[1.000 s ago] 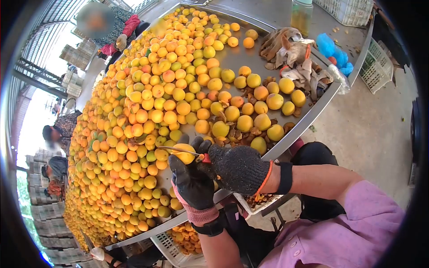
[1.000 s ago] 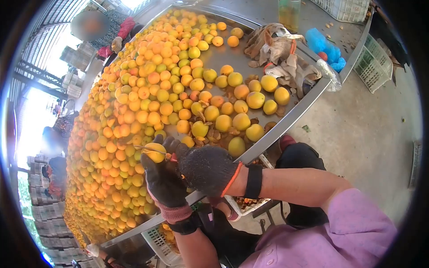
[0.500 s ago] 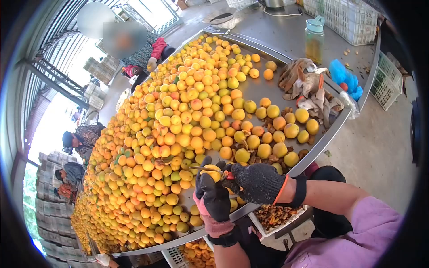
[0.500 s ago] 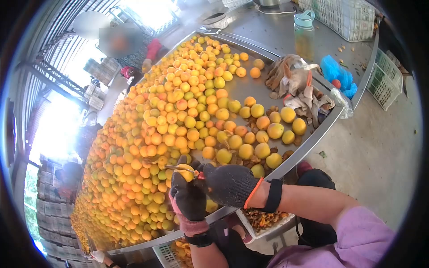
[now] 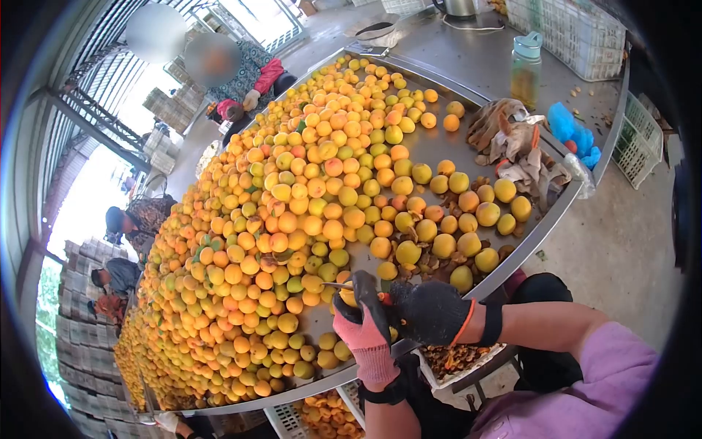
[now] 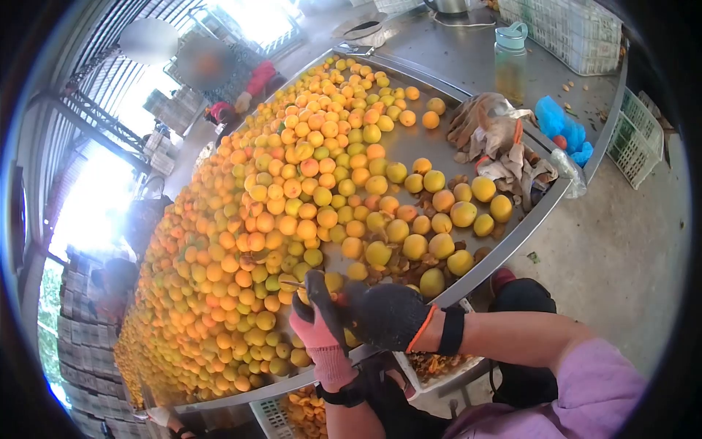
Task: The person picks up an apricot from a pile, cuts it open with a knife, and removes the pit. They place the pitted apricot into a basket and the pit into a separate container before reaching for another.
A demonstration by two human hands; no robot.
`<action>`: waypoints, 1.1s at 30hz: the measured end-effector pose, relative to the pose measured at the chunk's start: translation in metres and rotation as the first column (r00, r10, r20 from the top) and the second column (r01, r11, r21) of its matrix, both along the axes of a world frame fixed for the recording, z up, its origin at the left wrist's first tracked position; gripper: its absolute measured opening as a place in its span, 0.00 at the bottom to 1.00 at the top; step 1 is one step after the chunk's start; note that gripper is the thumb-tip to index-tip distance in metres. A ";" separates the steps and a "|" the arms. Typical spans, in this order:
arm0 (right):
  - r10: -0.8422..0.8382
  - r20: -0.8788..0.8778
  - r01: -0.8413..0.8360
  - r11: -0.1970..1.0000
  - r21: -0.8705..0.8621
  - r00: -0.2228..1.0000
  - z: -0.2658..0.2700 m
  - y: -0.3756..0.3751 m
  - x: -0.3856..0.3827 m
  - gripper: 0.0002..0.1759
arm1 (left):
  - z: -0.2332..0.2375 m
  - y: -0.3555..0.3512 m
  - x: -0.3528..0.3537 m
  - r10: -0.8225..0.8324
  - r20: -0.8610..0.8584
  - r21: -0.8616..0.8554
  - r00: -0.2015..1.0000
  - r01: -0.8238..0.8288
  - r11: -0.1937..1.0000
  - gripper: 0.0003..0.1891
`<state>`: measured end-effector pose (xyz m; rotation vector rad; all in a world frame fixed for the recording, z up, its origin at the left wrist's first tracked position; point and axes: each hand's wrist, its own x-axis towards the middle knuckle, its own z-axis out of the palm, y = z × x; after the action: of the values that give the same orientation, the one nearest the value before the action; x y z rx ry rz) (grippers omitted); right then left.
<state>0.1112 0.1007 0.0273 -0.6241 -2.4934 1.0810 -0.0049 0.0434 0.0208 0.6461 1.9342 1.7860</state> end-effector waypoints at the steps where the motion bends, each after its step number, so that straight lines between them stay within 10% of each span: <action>1: 0.002 0.000 -0.002 1.000 0.001 1.000 -0.004 -0.001 -0.002 0.17 | -0.007 -0.002 -0.006 0.006 -0.154 -0.081 0.988 -0.018 0.997 0.21; 4: 0.064 -0.119 -0.066 0.998 -0.016 0.991 -0.021 0.002 -0.008 0.18 | -0.005 -0.004 -0.009 -0.010 -0.245 -0.140 0.969 -0.025 0.990 0.16; 10: -0.109 -0.540 -0.276 0.766 -0.581 0.834 -0.043 -0.016 -0.024 0.14 | 0.004 -0.012 -0.009 -0.052 -0.261 -0.084 0.964 0.031 0.996 0.17; 12: 0.027 -0.337 -0.103 0.972 -0.210 0.941 -0.031 0.000 -0.021 0.08 | -0.006 -0.012 -0.022 -0.110 0.018 -0.010 0.994 0.110 0.994 0.18; 13: 0.070 -0.274 -0.091 0.994 -0.067 0.959 -0.016 0.002 -0.013 0.07 | -0.011 -0.011 -0.023 0.028 -0.054 0.034 0.998 -0.026 0.999 0.19; 16: 0.013 -0.022 -0.007 0.975 0.223 1.000 -0.003 0.005 0.015 0.09 | 0.017 -0.022 -0.039 -0.026 0.418 0.159 0.908 -0.045 0.986 0.24; 21: -0.226 0.219 0.151 0.937 0.316 0.949 -0.007 0.044 0.026 0.14 | 0.019 -0.018 -0.015 -0.155 0.257 0.165 0.954 0.114 0.980 0.36; 24: -0.324 0.140 0.224 0.852 0.472 0.936 -0.011 0.049 0.023 0.20 | 0.015 -0.016 -0.012 -0.319 0.409 0.218 0.855 0.248 0.944 0.37; 27: -0.168 -0.332 0.303 0.861 0.409 0.928 0.005 0.036 0.025 0.24 | 0.010 -0.015 -0.012 -0.512 0.565 0.232 0.647 0.471 0.851 0.30; 30: 0.157 -0.428 0.017 0.927 0.375 0.890 0.013 0.029 0.022 0.30 | 0.029 -0.014 0.014 -0.410 0.470 0.137 0.782 0.395 0.909 0.29; 33: 0.285 -0.444 -0.153 0.938 0.311 0.850 0.009 0.032 0.022 0.29 | 0.022 -0.019 0.008 -0.548 0.506 0.262 0.666 0.486 0.833 0.27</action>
<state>0.1334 0.1324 0.0363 0.0245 -2.2321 0.8239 0.0032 0.0241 0.0433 0.5440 1.1090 1.4802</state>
